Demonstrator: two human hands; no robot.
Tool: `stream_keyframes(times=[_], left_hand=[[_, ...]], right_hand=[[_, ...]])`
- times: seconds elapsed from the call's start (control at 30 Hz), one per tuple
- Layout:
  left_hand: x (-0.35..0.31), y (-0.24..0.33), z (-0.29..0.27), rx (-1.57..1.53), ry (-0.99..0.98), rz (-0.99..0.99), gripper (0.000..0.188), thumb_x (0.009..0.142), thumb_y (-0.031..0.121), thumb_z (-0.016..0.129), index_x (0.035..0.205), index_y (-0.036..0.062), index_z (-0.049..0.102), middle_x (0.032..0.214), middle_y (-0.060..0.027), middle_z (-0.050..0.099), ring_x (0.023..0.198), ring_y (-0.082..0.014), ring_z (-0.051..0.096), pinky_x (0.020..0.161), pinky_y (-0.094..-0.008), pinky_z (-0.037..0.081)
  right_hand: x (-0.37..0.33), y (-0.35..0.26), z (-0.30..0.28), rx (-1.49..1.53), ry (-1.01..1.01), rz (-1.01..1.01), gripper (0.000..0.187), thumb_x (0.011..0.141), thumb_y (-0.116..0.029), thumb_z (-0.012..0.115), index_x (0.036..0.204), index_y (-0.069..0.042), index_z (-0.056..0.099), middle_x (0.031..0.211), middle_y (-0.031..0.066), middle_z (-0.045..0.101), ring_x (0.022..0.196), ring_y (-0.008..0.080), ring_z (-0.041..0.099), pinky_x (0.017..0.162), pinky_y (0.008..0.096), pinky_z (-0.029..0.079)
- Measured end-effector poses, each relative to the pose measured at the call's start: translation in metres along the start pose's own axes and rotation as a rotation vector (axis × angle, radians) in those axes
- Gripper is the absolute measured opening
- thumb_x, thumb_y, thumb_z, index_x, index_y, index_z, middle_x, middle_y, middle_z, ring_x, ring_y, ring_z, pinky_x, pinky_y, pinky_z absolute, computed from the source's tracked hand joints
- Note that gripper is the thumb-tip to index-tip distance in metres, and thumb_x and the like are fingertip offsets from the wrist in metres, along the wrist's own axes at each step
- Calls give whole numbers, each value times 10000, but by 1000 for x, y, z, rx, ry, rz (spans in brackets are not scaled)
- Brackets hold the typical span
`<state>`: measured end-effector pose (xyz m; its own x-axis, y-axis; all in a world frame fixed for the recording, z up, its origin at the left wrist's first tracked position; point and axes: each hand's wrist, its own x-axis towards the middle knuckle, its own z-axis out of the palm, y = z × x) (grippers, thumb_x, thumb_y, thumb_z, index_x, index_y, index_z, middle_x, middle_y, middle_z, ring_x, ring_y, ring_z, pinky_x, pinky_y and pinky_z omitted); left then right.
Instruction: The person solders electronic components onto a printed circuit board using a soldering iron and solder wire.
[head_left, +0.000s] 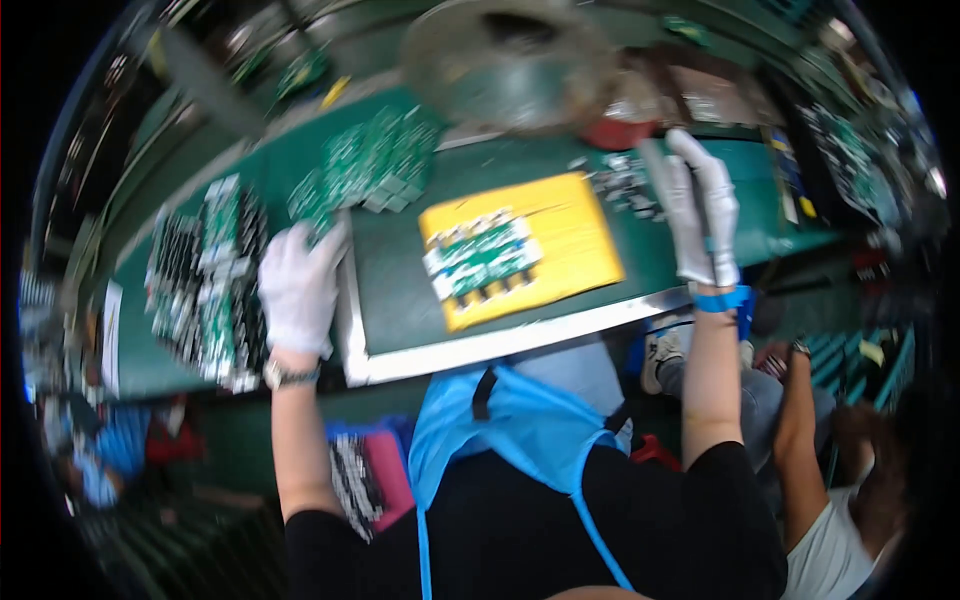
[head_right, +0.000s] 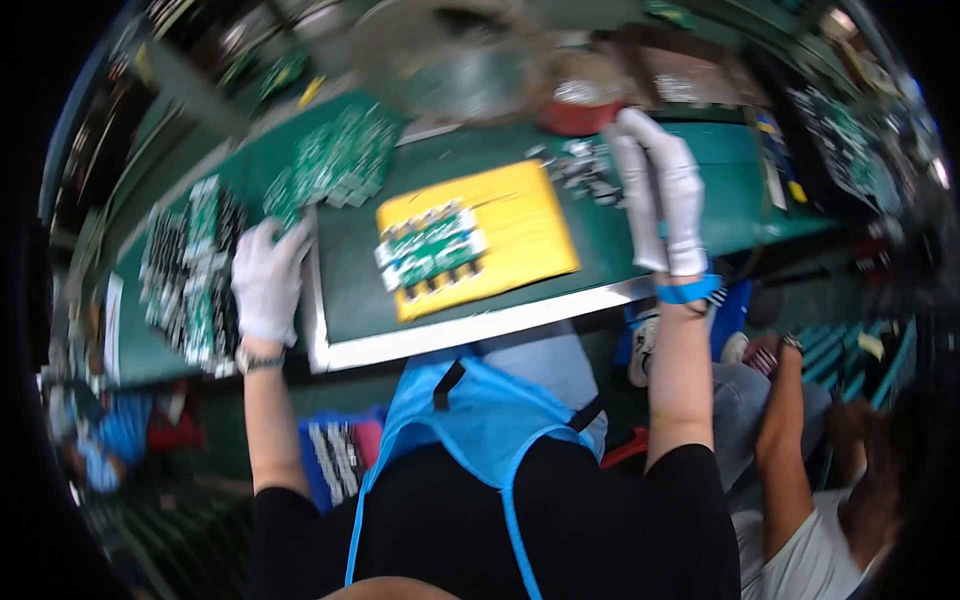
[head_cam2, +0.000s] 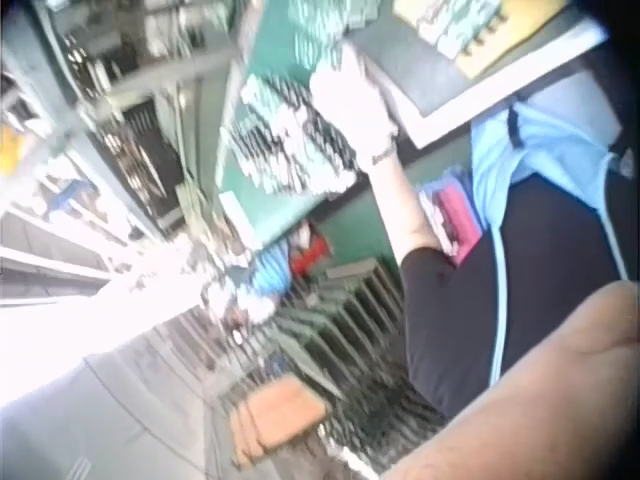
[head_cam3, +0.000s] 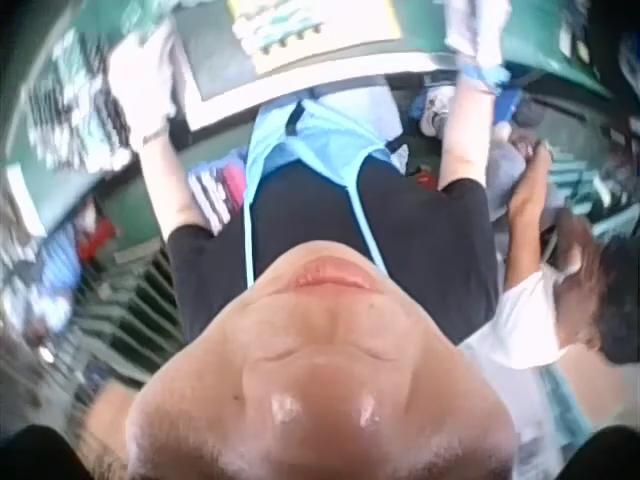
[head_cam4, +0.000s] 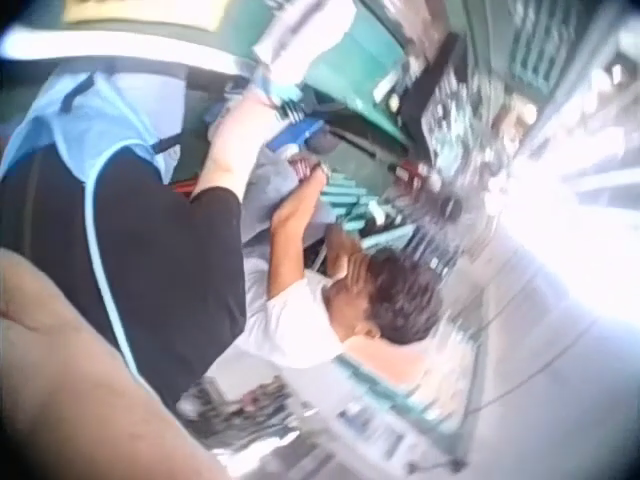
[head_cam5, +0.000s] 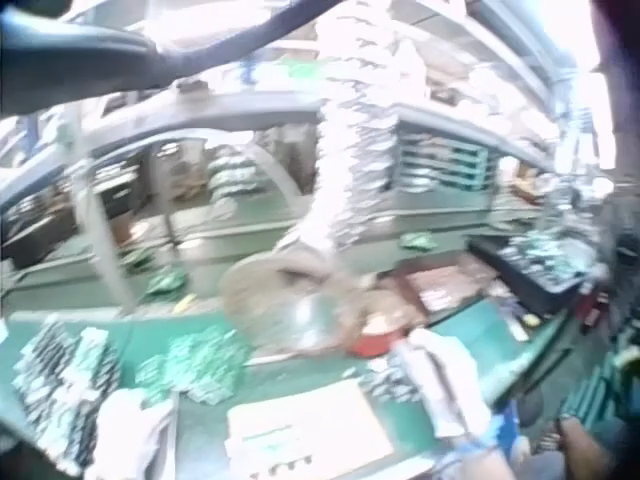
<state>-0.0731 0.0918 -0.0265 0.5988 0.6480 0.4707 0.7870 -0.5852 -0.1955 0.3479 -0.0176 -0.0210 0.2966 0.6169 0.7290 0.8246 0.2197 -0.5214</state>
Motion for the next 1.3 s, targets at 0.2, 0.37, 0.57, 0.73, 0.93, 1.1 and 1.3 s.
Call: stream_keyframes(times=[0.2,0.37,0.57,0.73,0.93,1.1,1.3], left_hand=[[9,-8,4,-70,-11,165,334,795,27,594,1107,109,681,1104,-115,605,1043,-318,580,862,-437,484],[-5,-17,11,-201,260,127,186,795,-4,605,975,37,582,993,-135,593,997,-354,566,912,-491,457],[33,75,-57,-584,227,435,323,718,0,643,1023,96,594,816,-91,559,766,-298,579,670,-435,485],[20,121,-55,-479,153,545,266,692,62,676,925,109,558,797,-55,566,706,-273,564,632,-404,449],[32,101,-58,-621,227,511,222,703,46,703,884,98,588,786,-56,565,724,-285,561,655,-411,439],[15,80,-68,-706,155,407,198,779,36,712,970,53,661,780,-70,620,691,-265,584,638,-399,444],[-40,71,-35,-800,145,-568,86,899,33,670,967,-13,698,851,-87,670,750,-165,618,683,-297,497]], right_hand=[[-27,-18,-22,300,221,186,223,885,25,679,1091,-42,627,1082,44,647,979,110,601,899,275,501],[-60,-48,-24,265,338,123,156,913,-43,692,1060,-83,656,942,49,645,842,117,617,732,280,517],[-98,-101,-16,947,-127,328,372,967,-157,645,1307,-32,560,958,15,640,862,90,625,764,261,527],[-70,-129,1,417,-254,-198,228,895,-105,624,1122,-96,611,898,103,638,794,306,634,718,371,503],[-77,-139,17,584,-221,-93,300,855,-43,636,1148,-97,605,970,73,647,814,305,615,729,390,491],[-74,-148,18,673,-324,-58,204,859,-74,671,1062,-91,650,766,88,614,713,271,626,639,383,474],[-108,-92,-15,419,-205,363,184,1007,-172,569,1041,-15,659,738,70,608,634,122,584,581,282,479]])
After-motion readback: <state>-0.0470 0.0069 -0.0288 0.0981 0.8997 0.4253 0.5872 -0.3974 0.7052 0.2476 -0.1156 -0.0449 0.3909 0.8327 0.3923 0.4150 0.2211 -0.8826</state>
